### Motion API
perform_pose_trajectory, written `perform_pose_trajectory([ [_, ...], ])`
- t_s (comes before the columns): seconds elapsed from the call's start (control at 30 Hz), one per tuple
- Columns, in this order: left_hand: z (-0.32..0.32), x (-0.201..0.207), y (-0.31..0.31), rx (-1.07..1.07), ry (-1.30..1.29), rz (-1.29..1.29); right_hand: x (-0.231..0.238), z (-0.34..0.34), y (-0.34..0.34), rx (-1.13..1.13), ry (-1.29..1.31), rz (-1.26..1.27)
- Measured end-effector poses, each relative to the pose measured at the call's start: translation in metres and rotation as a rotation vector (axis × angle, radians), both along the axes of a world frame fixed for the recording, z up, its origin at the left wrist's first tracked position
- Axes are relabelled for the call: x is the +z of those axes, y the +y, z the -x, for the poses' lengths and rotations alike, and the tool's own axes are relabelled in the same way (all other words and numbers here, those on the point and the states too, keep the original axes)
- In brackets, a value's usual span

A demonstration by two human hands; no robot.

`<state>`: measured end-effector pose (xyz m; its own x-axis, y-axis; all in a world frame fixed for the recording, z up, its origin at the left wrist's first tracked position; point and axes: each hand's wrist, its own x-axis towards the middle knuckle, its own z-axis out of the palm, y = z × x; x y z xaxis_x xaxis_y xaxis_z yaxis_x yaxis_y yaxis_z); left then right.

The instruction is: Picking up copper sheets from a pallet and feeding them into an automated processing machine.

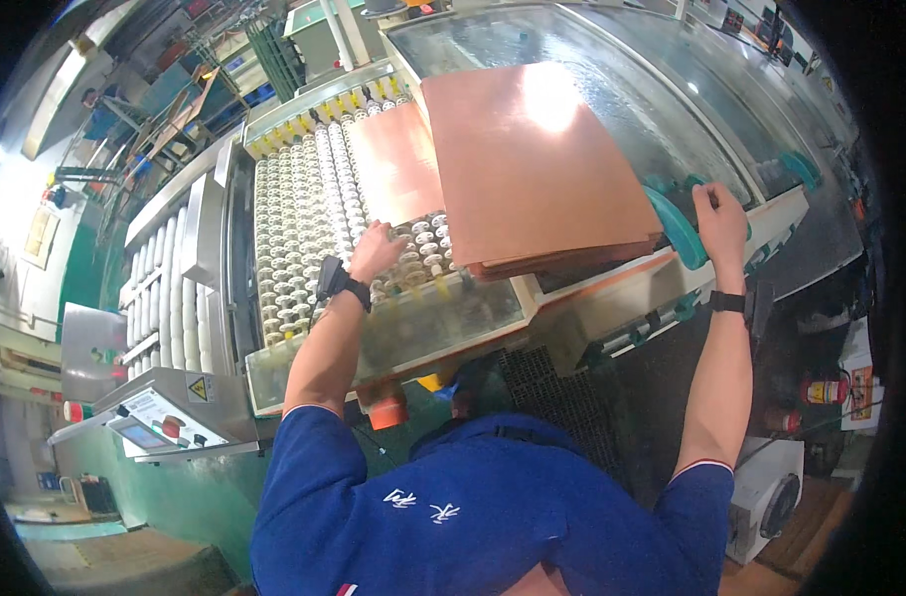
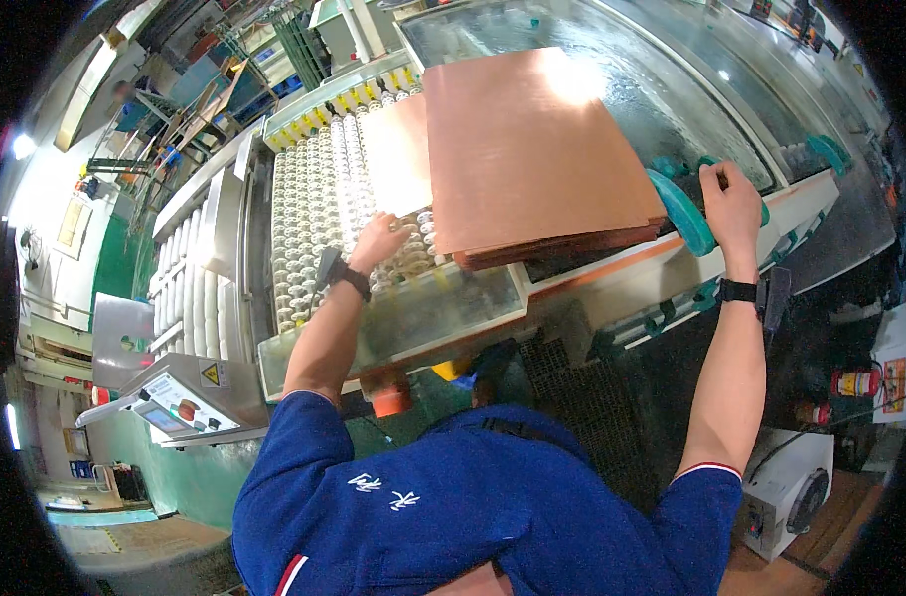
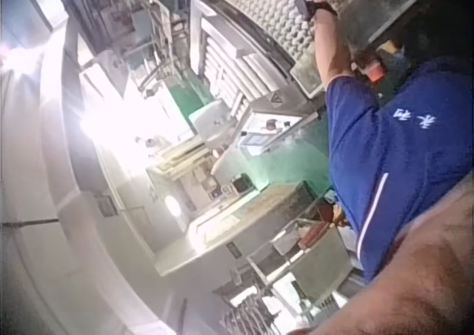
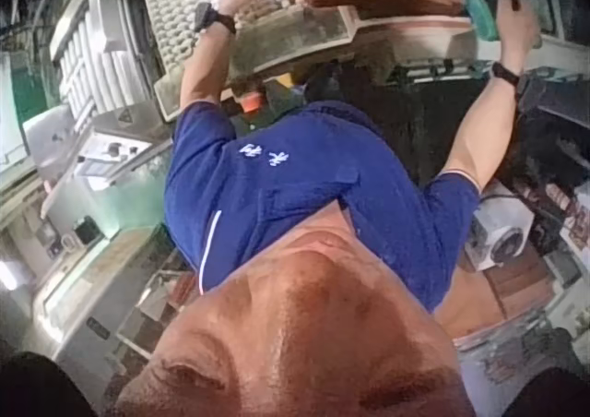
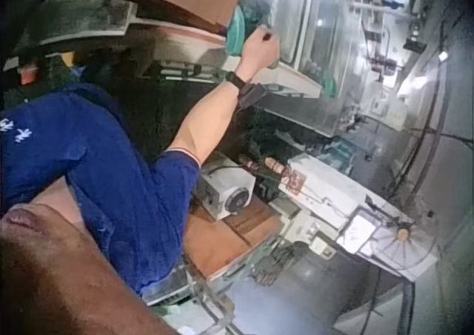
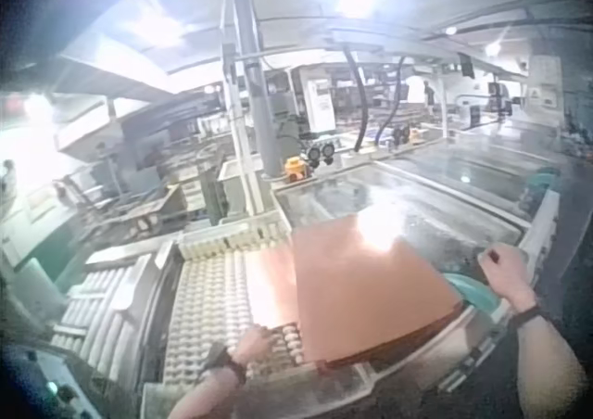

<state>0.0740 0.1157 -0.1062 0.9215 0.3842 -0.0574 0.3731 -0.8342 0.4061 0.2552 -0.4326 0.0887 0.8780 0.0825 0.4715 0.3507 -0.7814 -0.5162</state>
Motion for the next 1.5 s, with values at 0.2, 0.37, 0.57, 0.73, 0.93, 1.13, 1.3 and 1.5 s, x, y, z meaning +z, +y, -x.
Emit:
perform_pose_trajectory([
  [0.2, -0.003, 0.022, -0.026, 0.037, -0.051, 0.048, 0.001, -0.003, -0.004, -0.014, -0.038, 0.037],
  [0.37, 0.008, 0.103, -0.117, 0.13, -0.386, 1.06, -0.006, -0.002, -0.009, 0.01, -0.082, -0.01],
  [0.57, 0.017, 0.141, -0.163, 0.022, -0.416, 1.21, -0.003, -0.001, -0.003, 0.016, -0.085, 0.018],
  [0.73, 0.017, 0.149, -0.149, 0.064, -0.464, 1.254, -0.005, 0.001, -0.005, 0.007, -0.089, -0.004],
  [0.93, -0.022, 0.053, -0.031, 0.099, -0.279, 0.276, -0.004, -0.001, -0.001, 0.027, -0.079, 0.017],
  [1.13, -0.039, 0.002, -0.023, -0.073, 0.157, -0.038, -0.005, -0.001, -0.007, 0.001, -0.052, 0.024],
  [1.3, -0.04, -0.018, -0.032, -0.109, 0.125, -0.215, -0.003, -0.001, -0.001, 0.016, -0.048, 0.008],
  [1.5, -0.048, -0.018, -0.04, -0.152, 0.116, -0.197, 0.001, 0.003, -0.002, 0.006, -0.064, 0.004],
])
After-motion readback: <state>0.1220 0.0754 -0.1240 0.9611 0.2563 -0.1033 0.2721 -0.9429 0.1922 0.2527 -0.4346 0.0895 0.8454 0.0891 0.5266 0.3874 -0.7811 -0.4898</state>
